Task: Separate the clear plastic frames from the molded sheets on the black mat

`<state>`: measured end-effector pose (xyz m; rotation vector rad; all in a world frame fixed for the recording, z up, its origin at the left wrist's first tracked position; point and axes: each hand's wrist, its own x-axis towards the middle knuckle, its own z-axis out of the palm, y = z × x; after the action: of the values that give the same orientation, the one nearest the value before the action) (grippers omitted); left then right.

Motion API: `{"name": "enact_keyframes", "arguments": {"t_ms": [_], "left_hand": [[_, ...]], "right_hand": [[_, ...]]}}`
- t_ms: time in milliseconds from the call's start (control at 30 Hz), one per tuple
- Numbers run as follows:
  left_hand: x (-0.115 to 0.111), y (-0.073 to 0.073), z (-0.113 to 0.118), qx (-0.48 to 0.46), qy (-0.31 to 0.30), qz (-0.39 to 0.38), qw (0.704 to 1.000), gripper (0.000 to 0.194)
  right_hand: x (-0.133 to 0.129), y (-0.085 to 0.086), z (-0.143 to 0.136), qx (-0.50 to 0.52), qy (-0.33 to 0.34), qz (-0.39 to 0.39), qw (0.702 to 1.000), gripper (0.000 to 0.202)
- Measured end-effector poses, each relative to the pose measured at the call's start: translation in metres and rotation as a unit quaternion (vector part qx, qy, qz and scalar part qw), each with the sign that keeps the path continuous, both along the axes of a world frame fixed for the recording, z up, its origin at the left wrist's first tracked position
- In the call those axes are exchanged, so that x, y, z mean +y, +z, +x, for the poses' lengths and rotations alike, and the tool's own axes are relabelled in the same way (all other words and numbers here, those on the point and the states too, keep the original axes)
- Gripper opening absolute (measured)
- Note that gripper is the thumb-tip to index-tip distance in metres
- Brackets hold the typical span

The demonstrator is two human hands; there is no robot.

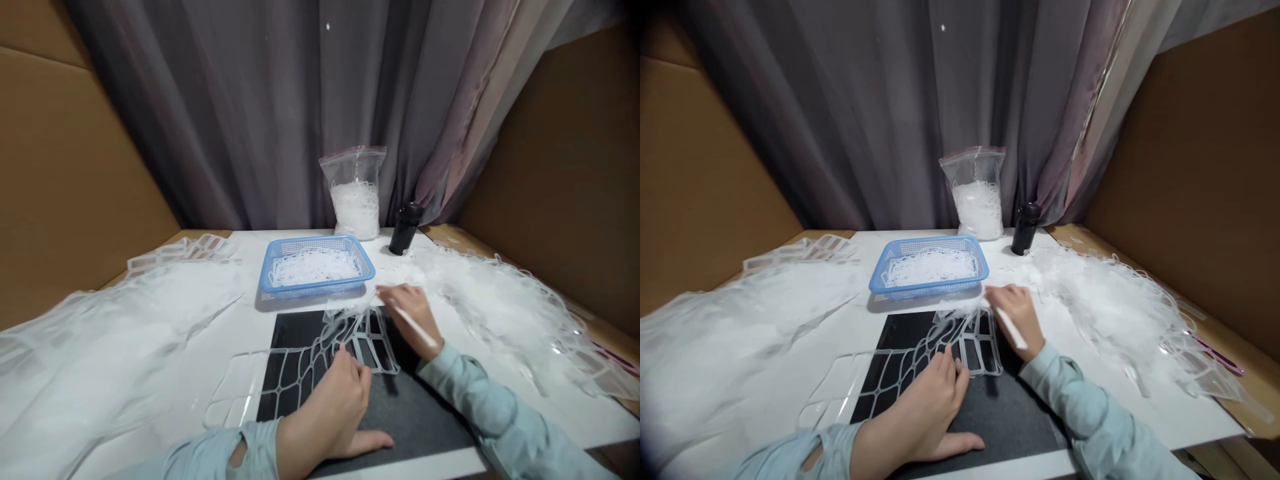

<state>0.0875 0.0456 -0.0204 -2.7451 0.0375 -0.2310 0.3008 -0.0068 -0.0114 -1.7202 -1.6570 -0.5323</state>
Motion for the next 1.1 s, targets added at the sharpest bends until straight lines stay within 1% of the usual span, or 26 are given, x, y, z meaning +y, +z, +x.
{"name": "enact_keyframes", "arguments": {"t_ms": [67, 133, 200, 233, 300, 367, 433, 467, 533, 633, 733, 833, 967, 1100], "left_hand": [[0.0, 0.001, 0.0, 0.004, 0.001, 0.006, 1.0, 0.099], [0.0, 0.001, 0.0, 0.012, 0.003, 0.011, 1.0, 0.1], [-0.001, 0.001, 0.0, 0.016, 0.002, 0.021, 1.0, 0.101], [-0.001, 0.001, 0.0, 0.016, 0.0, 0.028, 0.999, 0.102], [-0.001, -0.001, 0.001, 0.013, -0.003, 0.041, 0.999, 0.104], [-0.001, -0.002, 0.001, 0.006, -0.003, 0.046, 0.999, 0.106], [0.0, -0.004, 0.001, -0.001, -0.002, 0.044, 0.999, 0.106], [0.0, -0.004, 0.001, -0.005, -0.002, 0.042, 0.999, 0.105], [0.0, -0.005, 0.001, -0.012, -0.004, 0.038, 0.999, 0.105], [0.0, -0.005, 0.002, -0.018, -0.006, 0.038, 0.999, 0.105], [0.0, -0.005, 0.002, -0.022, -0.008, 0.04, 0.999, 0.104], [0.0, -0.004, 0.002, -0.029, -0.009, 0.042, 0.999, 0.105], [0.0, -0.004, 0.002, -0.037, -0.012, 0.041, 0.998, 0.104], [0.0, -0.004, 0.001, -0.034, -0.013, 0.038, 0.999, 0.103]], "right_hand": [[-0.005, 0.007, 0.019, 0.024, -0.057, 0.042, 0.997, 0.02], [-0.009, 0.011, 0.031, 0.053, -0.094, 0.074, 0.991, 0.02], [-0.011, 0.014, 0.033, 0.087, -0.107, 0.089, 0.986, 0.022], [-0.012, 0.014, 0.031, 0.106, -0.1, 0.086, 0.986, 0.022], [-0.011, 0.014, 0.02, 0.147, -0.054, 0.049, 0.986, 0.022], [-0.01, 0.012, 0.006, 0.183, 0.023, -0.026, 0.983, 0.021], [-0.008, 0.008, -0.008, 0.21, 0.098, -0.106, 0.967, 0.022], [-0.007, 0.005, -0.013, 0.221, 0.125, -0.136, 0.958, 0.023], [-0.005, 0.0, -0.019, 0.238, 0.155, -0.173, 0.943, 0.023], [-0.004, -0.007, -0.02, 0.251, 0.167, -0.191, 0.934, 0.021], [-0.004, -0.009, -0.018, 0.247, 0.168, -0.195, 0.934, 0.019], [-0.004, -0.009, -0.018, 0.223, 0.168, -0.193, 0.94, 0.019], [-0.004, -0.01, -0.023, 0.153, 0.174, -0.181, 0.956, 0.019], [-0.004, -0.016, -0.029, 0.067, 0.171, -0.163, 0.969, 0.022]]}}
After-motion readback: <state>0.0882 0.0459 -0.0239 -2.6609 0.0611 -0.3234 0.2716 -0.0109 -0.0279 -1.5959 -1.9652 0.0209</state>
